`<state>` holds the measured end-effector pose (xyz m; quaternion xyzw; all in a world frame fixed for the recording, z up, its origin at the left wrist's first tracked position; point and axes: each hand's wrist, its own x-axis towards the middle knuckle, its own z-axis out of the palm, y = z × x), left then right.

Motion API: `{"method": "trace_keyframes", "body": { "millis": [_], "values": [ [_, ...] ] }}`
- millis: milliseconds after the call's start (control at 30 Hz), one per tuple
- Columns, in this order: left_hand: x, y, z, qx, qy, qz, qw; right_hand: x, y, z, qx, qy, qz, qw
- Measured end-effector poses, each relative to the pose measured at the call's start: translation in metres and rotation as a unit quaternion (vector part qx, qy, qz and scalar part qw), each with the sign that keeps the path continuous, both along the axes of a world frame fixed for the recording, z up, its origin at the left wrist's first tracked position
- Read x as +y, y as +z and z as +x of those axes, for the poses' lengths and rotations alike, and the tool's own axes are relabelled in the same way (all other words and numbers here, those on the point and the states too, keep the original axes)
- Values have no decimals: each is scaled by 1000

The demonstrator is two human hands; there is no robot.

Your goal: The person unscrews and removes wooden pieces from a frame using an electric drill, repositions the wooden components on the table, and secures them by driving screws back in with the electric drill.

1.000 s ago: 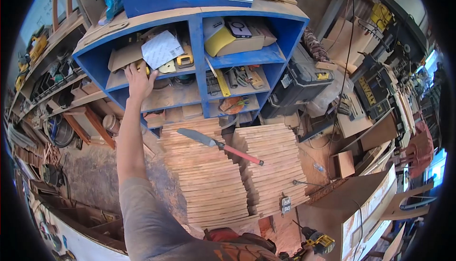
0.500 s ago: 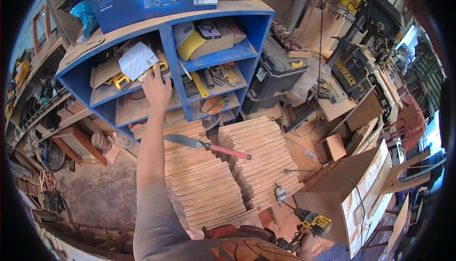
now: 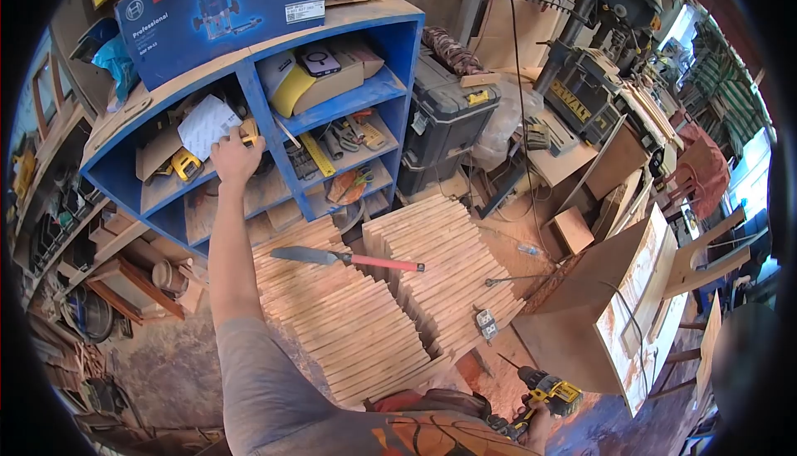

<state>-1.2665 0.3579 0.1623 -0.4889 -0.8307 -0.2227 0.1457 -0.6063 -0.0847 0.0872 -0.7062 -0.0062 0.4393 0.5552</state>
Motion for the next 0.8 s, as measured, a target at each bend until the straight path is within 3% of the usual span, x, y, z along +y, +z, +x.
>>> {"method": "trace_keyframes", "body": {
  "millis": [167, 267, 333, 400, 433, 467, 533, 600, 700, 800],
  "values": [
    [-4, 4, 9, 31, 17, 7, 999, -2, 7, -6, -9, 11, 7, 1000],
    [-18, 9, 14, -68, 18, 37, 997, -5, 1, -1, -25, -1, 11, 1000],
    [-32, -5, 4, -192, 32, 171, 966, 5, 23, -9, -36, 7, 21, 999],
    [-60, -27, -8, -171, 40, 183, 967, 9, 30, -8, -59, 8, 16, 998],
    [-84, -43, -11, -396, -26, 236, 887, 12, 33, -5, -59, 28, 30, 997],
    [-109, -55, -11, -594, -90, 275, 750, 9, 31, -1, -56, 47, 44, 996],
    [-166, -68, 34, -763, -204, 329, 518, 4, 22, 8, -30, 63, 26, 997],
    [-203, -72, 94, -765, -209, 357, 493, 26, 44, -3, -38, 59, 62, 996],
    [-250, -87, 174, -632, -164, 285, 702, 34, 63, -5, -27, 119, 126, 984],
    [-297, -76, 239, -605, -208, 288, 713, 32, 72, -1, -5, 148, 147, 978]
  ]
}}
